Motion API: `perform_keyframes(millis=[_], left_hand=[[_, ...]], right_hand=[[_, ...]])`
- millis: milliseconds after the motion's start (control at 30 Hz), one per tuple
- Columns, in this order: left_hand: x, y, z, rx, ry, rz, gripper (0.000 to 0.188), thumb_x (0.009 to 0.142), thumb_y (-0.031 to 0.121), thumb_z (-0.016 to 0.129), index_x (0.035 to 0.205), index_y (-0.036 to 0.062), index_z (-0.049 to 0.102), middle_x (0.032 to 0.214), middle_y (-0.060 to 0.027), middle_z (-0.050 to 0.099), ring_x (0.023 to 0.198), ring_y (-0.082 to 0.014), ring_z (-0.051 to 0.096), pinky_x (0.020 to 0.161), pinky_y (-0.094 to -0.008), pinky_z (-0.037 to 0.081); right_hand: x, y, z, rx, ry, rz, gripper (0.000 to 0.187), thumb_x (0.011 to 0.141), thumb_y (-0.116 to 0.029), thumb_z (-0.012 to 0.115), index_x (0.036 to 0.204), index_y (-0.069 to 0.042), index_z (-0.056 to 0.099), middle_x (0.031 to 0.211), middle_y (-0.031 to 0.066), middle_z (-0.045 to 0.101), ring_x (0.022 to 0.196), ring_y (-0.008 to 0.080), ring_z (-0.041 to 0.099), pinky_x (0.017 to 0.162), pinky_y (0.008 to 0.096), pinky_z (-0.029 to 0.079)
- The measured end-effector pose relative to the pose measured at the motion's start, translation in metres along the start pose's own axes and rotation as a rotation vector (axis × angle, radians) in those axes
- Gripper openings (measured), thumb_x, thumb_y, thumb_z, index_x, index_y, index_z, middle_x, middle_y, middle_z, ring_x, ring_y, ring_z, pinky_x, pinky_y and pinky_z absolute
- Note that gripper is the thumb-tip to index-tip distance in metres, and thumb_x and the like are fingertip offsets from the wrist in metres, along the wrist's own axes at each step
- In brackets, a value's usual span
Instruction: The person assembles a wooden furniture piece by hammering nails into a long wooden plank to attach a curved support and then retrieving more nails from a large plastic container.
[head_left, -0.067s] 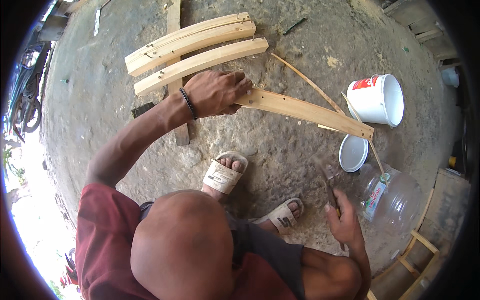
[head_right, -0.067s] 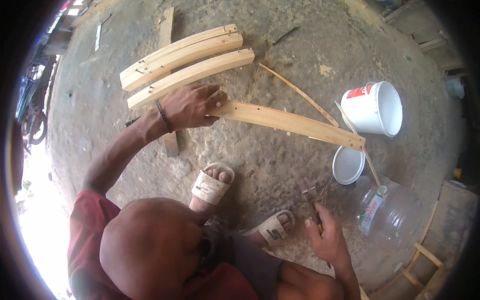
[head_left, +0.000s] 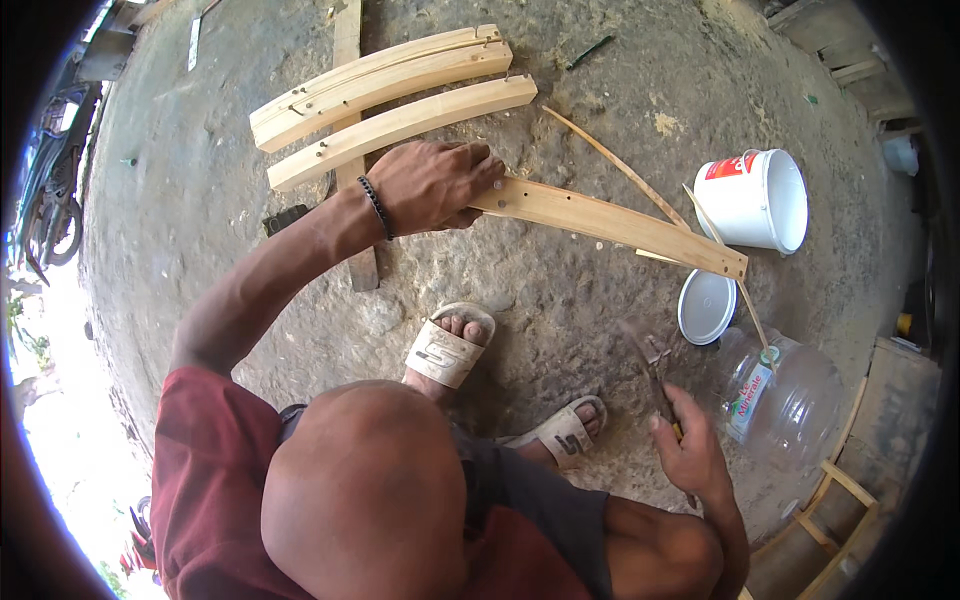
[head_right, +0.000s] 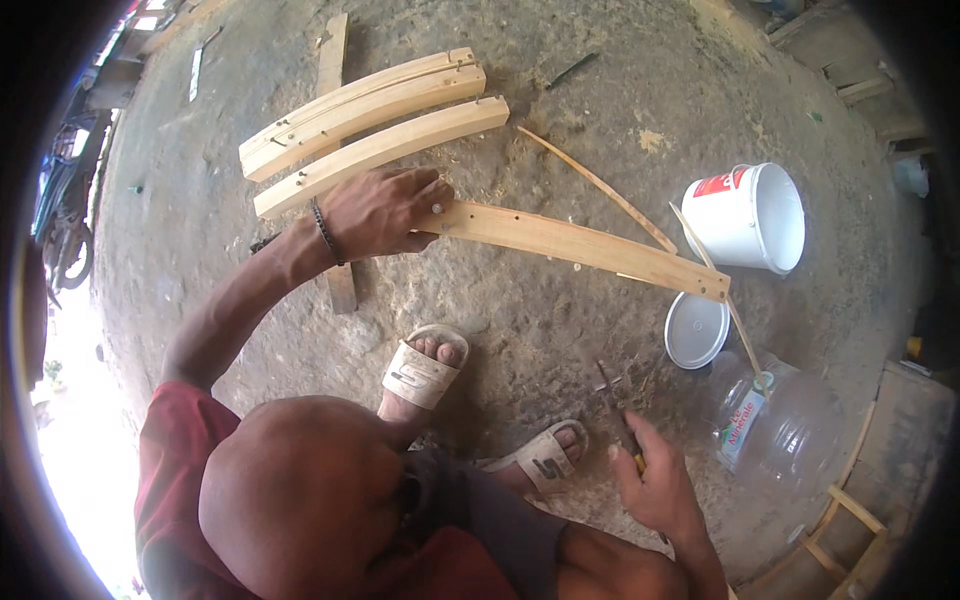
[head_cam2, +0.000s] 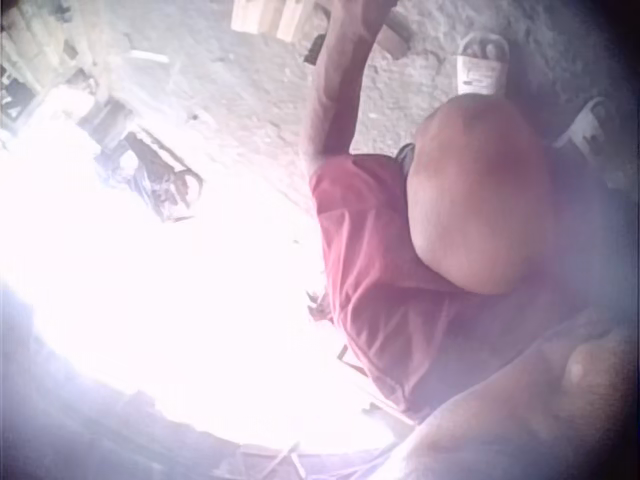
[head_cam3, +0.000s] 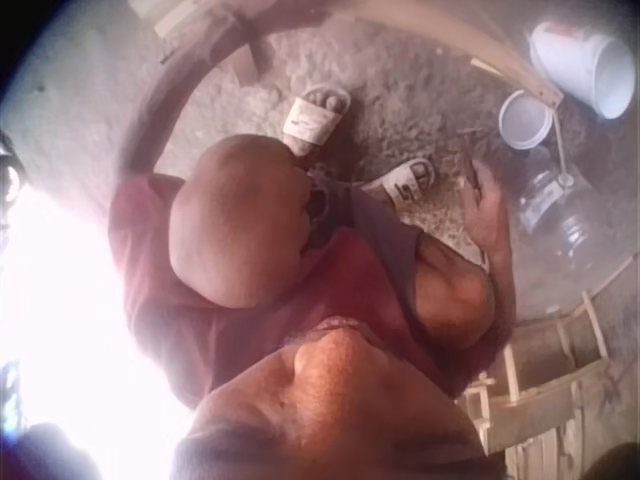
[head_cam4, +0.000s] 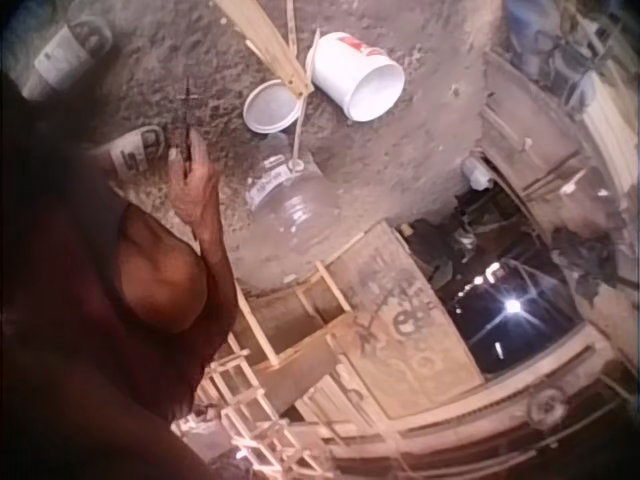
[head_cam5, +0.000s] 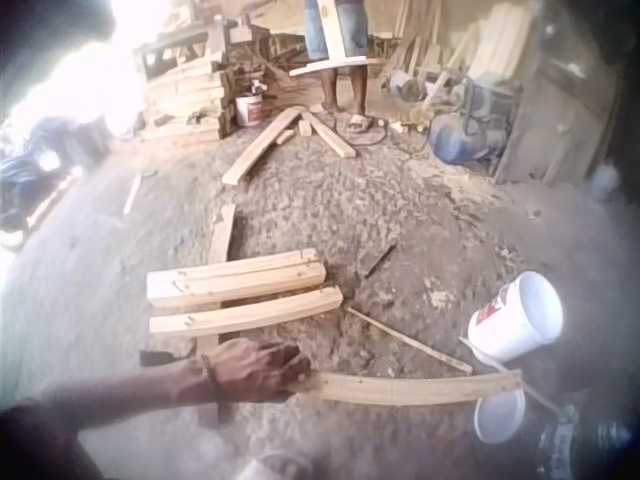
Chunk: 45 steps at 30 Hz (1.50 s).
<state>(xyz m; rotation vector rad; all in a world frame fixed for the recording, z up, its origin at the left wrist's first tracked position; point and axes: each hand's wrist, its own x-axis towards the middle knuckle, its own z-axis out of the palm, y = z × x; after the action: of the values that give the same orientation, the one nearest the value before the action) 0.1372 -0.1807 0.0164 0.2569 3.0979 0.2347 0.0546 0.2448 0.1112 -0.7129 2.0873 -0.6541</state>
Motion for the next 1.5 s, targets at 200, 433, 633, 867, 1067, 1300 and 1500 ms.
perform_keyframes(millis=[200, 433, 633, 867, 1067, 1300, 1500], left_hand=[[0.001, 0.001, 0.004, -0.006, -0.029, -0.018, 0.046, 0.085, 0.027, 0.074, 0.122, 0.0020, 0.058, 0.100, -0.0142, 0.062, 0.086, -0.0285, 0.069, 0.071, -0.0372, 0.063], [0.003, 0.001, 0.003, -0.011, 0.040, 0.015, 0.041, 0.090, 0.028, 0.066, 0.120, 0.0018, 0.059, 0.100, -0.0148, 0.060, 0.084, -0.0288, 0.069, 0.066, -0.0391, 0.061], [-0.001, 0.001, 0.007, -0.010, 0.031, -0.012, 0.037, 0.086, 0.021, 0.066, 0.117, 0.0017, 0.058, 0.097, -0.0131, 0.059, 0.084, -0.0278, 0.068, 0.067, -0.0385, 0.060], [-0.003, 0.000, 0.011, -0.022, 0.114, -0.015, 0.027, 0.088, 0.019, 0.064, 0.107, 0.0003, 0.061, 0.090, -0.0106, 0.058, 0.079, -0.0251, 0.068, 0.063, -0.0359, 0.058], [0.002, 0.004, 0.004, -0.045, 0.080, -0.022, 0.023, 0.089, 0.018, 0.064, 0.102, 0.0000, 0.061, 0.086, -0.0092, 0.058, 0.071, -0.0236, 0.066, 0.058, -0.0367, 0.057], [-0.006, 0.002, 0.009, -0.059, 0.120, -0.033, 0.024, 0.088, 0.020, 0.066, 0.101, 0.0008, 0.062, 0.082, -0.0081, 0.057, 0.069, -0.0223, 0.065, 0.055, -0.0370, 0.056], [0.005, 0.005, 0.004, -0.061, 0.123, -0.010, 0.024, 0.089, 0.020, 0.066, 0.103, 0.0015, 0.063, 0.083, -0.0080, 0.057, 0.069, -0.0227, 0.065, 0.056, -0.0371, 0.056]], right_hand=[[0.003, -0.050, -0.024, -0.013, -0.073, -0.075, 0.038, 0.090, -0.006, 0.063, 0.123, 0.012, 0.056, 0.089, 0.0273, 0.067, 0.077, 0.0384, 0.070, 0.067, 0.0417, 0.053], [0.050, -0.075, -0.016, -0.262, 0.100, -0.488, 0.040, 0.091, -0.003, 0.062, 0.128, 0.010, 0.054, 0.093, 0.0262, 0.067, 0.079, 0.0405, 0.070, 0.069, 0.0437, 0.056], [0.081, -0.085, 0.001, -0.311, 0.169, -0.683, 0.042, 0.092, -0.005, 0.062, 0.131, 0.007, 0.053, 0.097, 0.0252, 0.067, 0.077, 0.0380, 0.070, 0.064, 0.0421, 0.057], [0.094, -0.093, 0.007, -0.380, 0.147, -0.812, 0.047, 0.092, -0.008, 0.062, 0.135, 0.007, 0.050, 0.098, 0.0247, 0.067, 0.072, 0.0361, 0.069, 0.061, 0.0410, 0.058], [0.128, -0.058, 0.034, -0.419, 0.145, -0.673, 0.045, 0.092, -0.008, 0.061, 0.132, 0.010, 0.052, 0.099, 0.0248, 0.067, 0.073, 0.0354, 0.069, 0.063, 0.0425, 0.059], [0.096, -0.091, 0.015, -0.349, 0.156, -0.860, 0.046, 0.088, -0.005, 0.065, 0.131, 0.008, 0.052, 0.093, 0.0208, 0.068, 0.071, 0.0337, 0.070, 0.061, 0.0400, 0.058], [0.120, -0.043, 0.037, -0.460, 0.244, -0.799, 0.043, 0.089, -0.005, 0.064, 0.129, 0.007, 0.054, 0.091, 0.0211, 0.070, 0.069, 0.0392, 0.070, 0.056, 0.0437, 0.056]])
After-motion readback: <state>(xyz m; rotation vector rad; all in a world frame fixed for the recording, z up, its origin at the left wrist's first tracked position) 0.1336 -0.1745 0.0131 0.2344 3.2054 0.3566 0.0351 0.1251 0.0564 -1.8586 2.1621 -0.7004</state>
